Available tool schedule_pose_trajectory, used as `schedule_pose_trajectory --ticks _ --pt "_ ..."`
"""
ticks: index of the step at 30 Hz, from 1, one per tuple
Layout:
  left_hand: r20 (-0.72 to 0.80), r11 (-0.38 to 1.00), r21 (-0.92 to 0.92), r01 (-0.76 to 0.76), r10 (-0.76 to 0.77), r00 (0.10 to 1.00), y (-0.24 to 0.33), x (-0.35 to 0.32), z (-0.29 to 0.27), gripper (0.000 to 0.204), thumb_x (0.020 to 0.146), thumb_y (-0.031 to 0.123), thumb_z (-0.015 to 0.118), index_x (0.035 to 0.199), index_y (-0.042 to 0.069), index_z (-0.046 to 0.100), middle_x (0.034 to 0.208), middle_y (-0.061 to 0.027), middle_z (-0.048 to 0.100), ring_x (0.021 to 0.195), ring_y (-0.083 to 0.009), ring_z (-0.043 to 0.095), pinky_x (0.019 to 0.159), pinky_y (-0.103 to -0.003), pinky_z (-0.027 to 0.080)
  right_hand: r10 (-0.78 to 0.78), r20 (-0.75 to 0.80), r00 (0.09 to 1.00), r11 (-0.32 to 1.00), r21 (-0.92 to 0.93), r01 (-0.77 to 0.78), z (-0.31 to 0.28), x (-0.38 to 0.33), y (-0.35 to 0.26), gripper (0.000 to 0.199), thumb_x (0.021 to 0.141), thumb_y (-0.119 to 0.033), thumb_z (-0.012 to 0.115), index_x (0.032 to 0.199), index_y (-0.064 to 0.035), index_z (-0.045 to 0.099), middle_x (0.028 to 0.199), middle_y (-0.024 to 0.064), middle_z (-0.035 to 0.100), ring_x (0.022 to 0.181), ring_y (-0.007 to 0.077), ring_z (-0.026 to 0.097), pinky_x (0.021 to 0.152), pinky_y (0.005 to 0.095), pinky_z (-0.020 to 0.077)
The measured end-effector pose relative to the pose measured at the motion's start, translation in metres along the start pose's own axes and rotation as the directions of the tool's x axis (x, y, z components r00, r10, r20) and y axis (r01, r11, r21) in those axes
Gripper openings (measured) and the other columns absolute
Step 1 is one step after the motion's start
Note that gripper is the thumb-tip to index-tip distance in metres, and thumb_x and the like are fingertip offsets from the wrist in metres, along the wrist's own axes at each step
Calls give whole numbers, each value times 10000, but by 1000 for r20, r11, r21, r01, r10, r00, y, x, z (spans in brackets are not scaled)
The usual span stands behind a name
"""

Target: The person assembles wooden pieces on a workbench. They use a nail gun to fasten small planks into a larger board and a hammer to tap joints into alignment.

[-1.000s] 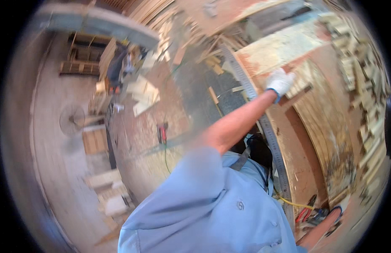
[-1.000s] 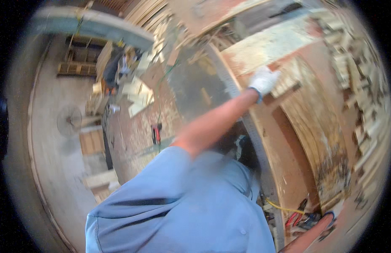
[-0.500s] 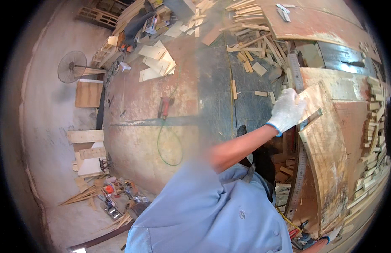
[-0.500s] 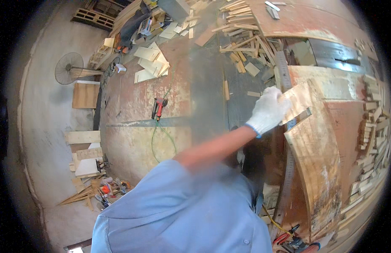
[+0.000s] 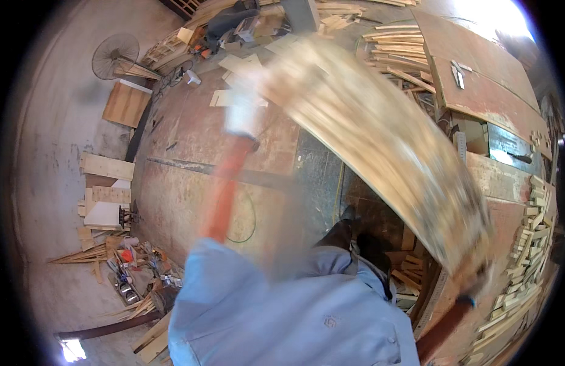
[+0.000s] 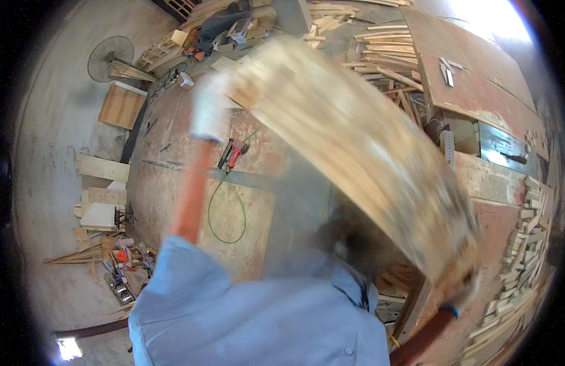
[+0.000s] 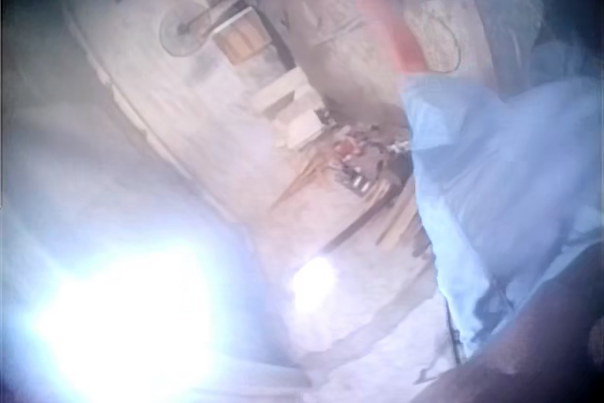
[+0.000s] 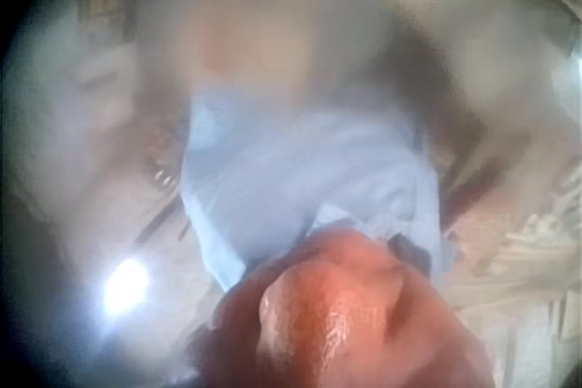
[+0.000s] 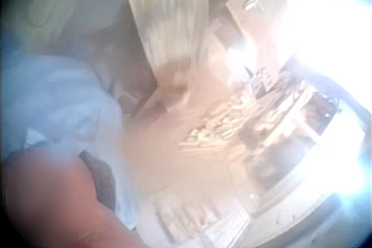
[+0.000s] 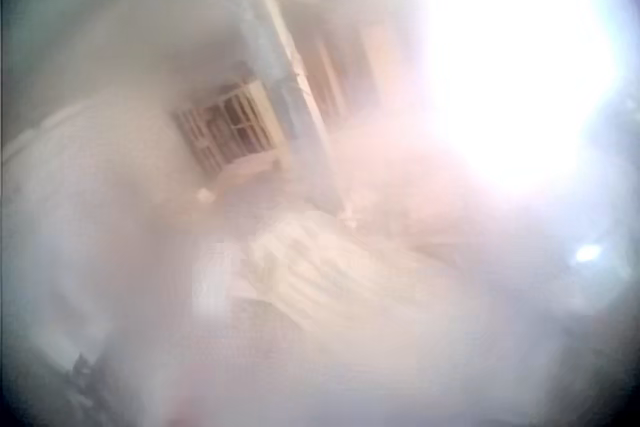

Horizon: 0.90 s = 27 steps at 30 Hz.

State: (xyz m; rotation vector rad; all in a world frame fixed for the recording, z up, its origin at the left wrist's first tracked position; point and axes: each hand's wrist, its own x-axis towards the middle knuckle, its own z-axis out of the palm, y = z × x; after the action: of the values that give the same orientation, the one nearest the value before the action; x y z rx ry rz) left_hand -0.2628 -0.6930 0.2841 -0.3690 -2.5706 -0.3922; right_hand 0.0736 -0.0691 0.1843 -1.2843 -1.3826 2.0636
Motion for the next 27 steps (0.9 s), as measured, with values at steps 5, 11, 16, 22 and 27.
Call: schedule_pose_trajectory --ticks 5,11,16,22,27 --pt "-563 939 129 320 -196 803 -135 54 -116 398 975 336 549 990 -57 608 1047 -307 649 995 -480 618 910 -530 474 -238 674 699 953 24 301 244 -109 47 409 1085 -210 525 1367 61 646 1407 182 652 1307 263 616 1135 399 479" --pt "164 965 252 -67 26 986 -189 -182 55 239 1007 172 497 961 18 674 929 -252 654 853 -426 646 762 -529 516 240 806 541 961 -276 -17 268 -115 86 397 1062 -285 607 1202 68 724 1151 157 753 1049 242 731 943 363 579" --pt "811 964 259 -64 -181 557 -81 -541 221 259 1007 225 528 1031 88 746 861 -145 695 755 -333 684 703 -479 571 363 623 693 897 -435 -80 105 -38 199 410 1053 -371 632 1075 24 738 957 101 765 800 203 733 716 355 600" --pt "985 932 175 316 -165 -58 -7 -653 237 264 966 223 558 968 59 766 911 -188 731 823 -367 718 744 -500 581 326 484 812 741 -664 99 -65 -12 268 410 1040 -423 636 1004 -27 737 879 90 741 737 204 710 696 354 586" --pt "993 998 63 13 -64 100 10 -526 270 273 932 221 583 915 35 782 953 -223 760 881 -395 746 779 -518 590 534 40 845 739 -508 -443 -63 -22 238 416 1049 -414 616 956 -31 747 856 90 742 750 185 698 660 305 522"
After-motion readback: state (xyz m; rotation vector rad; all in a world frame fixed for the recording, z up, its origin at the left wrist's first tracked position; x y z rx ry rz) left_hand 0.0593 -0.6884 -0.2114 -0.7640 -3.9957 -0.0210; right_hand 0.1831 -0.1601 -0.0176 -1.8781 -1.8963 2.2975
